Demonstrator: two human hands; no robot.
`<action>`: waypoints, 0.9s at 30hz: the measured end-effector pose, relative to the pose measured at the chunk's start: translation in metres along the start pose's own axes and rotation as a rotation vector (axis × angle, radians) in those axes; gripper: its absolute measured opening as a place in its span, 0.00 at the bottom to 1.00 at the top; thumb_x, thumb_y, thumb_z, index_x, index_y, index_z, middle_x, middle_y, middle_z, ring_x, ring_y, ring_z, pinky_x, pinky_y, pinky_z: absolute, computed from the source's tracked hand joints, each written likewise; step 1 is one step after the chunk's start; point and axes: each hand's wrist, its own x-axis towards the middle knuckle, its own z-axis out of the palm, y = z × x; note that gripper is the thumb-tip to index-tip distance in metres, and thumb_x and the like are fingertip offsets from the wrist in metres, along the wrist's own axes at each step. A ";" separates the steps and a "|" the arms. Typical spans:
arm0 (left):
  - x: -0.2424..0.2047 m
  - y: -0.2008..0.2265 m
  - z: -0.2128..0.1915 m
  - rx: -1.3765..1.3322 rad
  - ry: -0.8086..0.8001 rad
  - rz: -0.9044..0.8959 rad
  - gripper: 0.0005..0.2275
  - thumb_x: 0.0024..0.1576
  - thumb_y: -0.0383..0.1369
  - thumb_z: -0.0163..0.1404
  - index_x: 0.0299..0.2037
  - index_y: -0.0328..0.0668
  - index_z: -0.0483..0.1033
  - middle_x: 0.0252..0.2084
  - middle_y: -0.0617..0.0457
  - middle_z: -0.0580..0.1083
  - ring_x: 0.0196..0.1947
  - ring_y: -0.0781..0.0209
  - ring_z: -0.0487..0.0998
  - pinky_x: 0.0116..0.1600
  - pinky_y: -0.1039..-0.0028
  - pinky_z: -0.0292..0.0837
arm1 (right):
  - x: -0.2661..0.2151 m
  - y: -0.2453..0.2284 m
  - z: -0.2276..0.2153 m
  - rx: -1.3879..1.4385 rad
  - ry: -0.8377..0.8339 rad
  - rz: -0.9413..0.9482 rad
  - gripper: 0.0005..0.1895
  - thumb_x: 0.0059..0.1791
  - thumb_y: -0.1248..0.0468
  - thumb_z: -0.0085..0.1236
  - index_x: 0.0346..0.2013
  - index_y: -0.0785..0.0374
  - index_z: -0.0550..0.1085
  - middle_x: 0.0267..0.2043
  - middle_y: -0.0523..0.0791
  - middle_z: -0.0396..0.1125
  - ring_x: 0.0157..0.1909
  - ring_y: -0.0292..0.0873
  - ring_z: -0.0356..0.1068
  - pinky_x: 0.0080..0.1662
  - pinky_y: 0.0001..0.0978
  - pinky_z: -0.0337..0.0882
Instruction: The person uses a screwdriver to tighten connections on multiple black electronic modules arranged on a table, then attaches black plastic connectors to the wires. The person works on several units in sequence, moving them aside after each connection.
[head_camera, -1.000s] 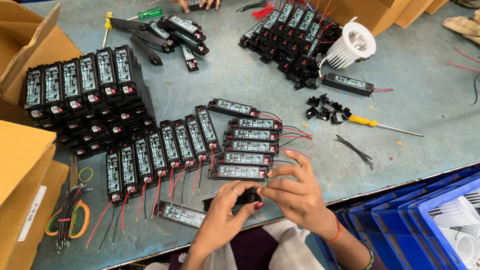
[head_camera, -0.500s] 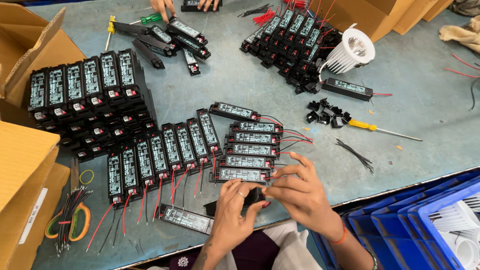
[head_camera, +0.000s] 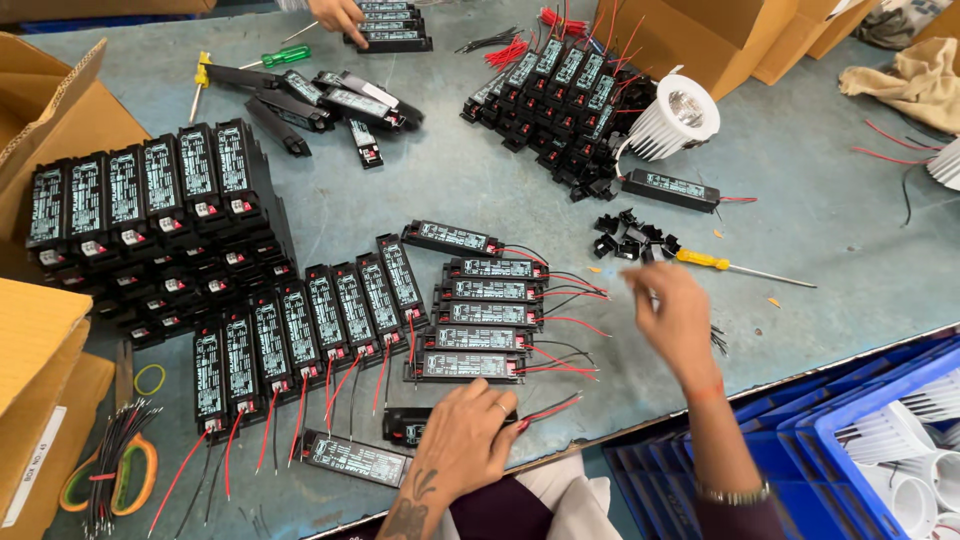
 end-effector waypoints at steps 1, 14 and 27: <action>0.000 -0.001 -0.001 -0.002 0.048 0.048 0.08 0.52 0.31 0.57 0.37 0.36 0.76 0.35 0.48 0.71 0.41 0.46 0.71 0.44 0.58 0.67 | 0.009 0.012 0.007 -0.014 -0.003 0.052 0.07 0.50 0.69 0.58 0.42 0.61 0.81 0.41 0.48 0.73 0.46 0.54 0.72 0.47 0.42 0.71; -0.009 -0.002 -0.008 0.067 0.189 0.008 0.14 0.53 0.32 0.57 0.47 0.35 0.77 0.47 0.45 0.73 0.50 0.45 0.72 0.58 0.57 0.65 | 0.056 0.068 0.076 -0.206 -0.149 -0.109 0.21 0.41 0.60 0.68 0.47 0.63 0.80 0.45 0.52 0.70 0.48 0.57 0.67 0.50 0.46 0.69; 0.005 -0.017 0.003 0.170 0.213 -0.103 0.19 0.55 0.32 0.53 0.59 0.43 0.75 0.66 0.41 0.65 0.68 0.41 0.61 0.71 0.46 0.46 | 0.007 0.041 0.040 0.205 -0.096 0.194 0.09 0.46 0.68 0.66 0.38 0.65 0.76 0.36 0.46 0.72 0.36 0.41 0.74 0.42 0.31 0.73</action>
